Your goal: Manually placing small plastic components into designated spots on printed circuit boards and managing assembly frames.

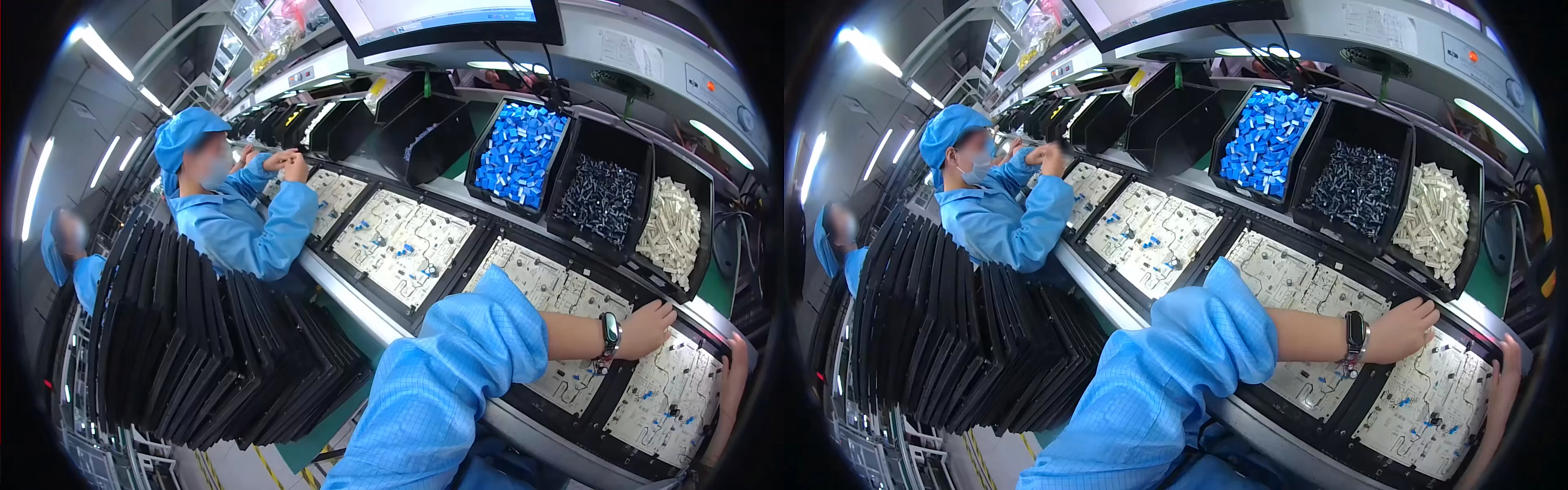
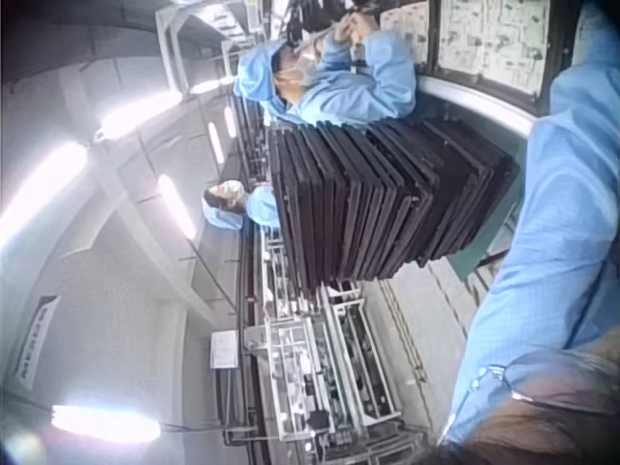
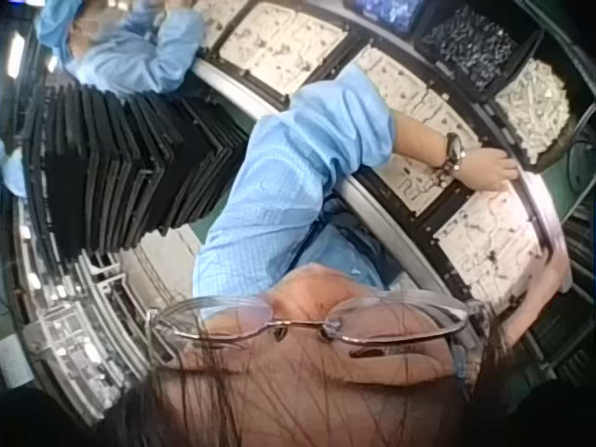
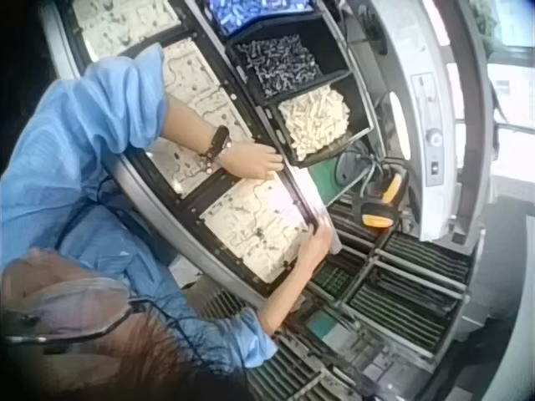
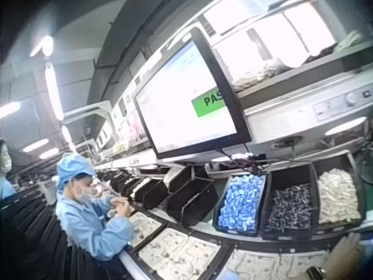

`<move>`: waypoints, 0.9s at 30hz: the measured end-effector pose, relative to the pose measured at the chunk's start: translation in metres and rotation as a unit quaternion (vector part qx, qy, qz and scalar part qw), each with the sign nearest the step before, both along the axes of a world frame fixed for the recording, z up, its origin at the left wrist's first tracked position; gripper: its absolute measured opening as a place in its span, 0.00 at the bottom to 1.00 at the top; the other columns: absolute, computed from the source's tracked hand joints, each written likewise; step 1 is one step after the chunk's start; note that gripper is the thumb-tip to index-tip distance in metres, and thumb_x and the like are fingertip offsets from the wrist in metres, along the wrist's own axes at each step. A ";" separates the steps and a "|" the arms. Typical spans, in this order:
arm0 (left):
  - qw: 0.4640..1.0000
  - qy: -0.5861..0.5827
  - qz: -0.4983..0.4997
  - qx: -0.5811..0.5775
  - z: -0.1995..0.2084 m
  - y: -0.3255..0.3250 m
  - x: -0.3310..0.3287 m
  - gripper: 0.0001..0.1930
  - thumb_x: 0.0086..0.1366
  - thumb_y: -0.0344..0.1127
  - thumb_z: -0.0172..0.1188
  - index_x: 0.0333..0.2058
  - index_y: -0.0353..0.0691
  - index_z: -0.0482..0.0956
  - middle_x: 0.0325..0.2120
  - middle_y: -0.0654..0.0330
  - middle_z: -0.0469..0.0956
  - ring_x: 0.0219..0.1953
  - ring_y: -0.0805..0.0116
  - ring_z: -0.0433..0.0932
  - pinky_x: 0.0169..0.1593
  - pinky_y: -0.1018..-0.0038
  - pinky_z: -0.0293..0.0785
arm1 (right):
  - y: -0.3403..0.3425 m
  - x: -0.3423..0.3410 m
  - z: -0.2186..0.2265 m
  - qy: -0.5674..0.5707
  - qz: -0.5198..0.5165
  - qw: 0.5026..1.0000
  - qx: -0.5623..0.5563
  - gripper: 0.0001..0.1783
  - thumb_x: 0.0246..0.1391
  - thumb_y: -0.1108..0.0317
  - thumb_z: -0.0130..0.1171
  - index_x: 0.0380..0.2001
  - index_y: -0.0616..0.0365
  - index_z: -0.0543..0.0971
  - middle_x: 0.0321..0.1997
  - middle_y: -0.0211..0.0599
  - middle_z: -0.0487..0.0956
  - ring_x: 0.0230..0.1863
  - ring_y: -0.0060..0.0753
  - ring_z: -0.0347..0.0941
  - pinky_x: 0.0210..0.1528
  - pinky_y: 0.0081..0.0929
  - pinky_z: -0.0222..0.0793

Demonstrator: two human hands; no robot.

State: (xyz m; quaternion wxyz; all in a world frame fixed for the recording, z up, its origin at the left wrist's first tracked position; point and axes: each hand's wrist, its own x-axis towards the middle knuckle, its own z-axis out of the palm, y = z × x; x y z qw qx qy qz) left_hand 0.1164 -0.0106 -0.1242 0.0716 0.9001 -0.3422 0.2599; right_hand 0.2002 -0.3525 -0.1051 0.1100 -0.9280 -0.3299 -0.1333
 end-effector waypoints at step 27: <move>0.999 0.037 -0.027 0.022 0.015 0.014 -0.004 0.14 0.55 0.31 0.51 0.40 0.34 0.76 0.34 0.57 0.67 0.41 0.62 0.65 0.45 0.71 0.62 | -0.020 0.008 -0.022 -0.003 -0.311 0.935 0.169 0.09 0.38 0.80 0.61 0.28 0.62 0.76 0.21 0.37 0.76 0.24 0.29 0.74 0.31 0.24 0.70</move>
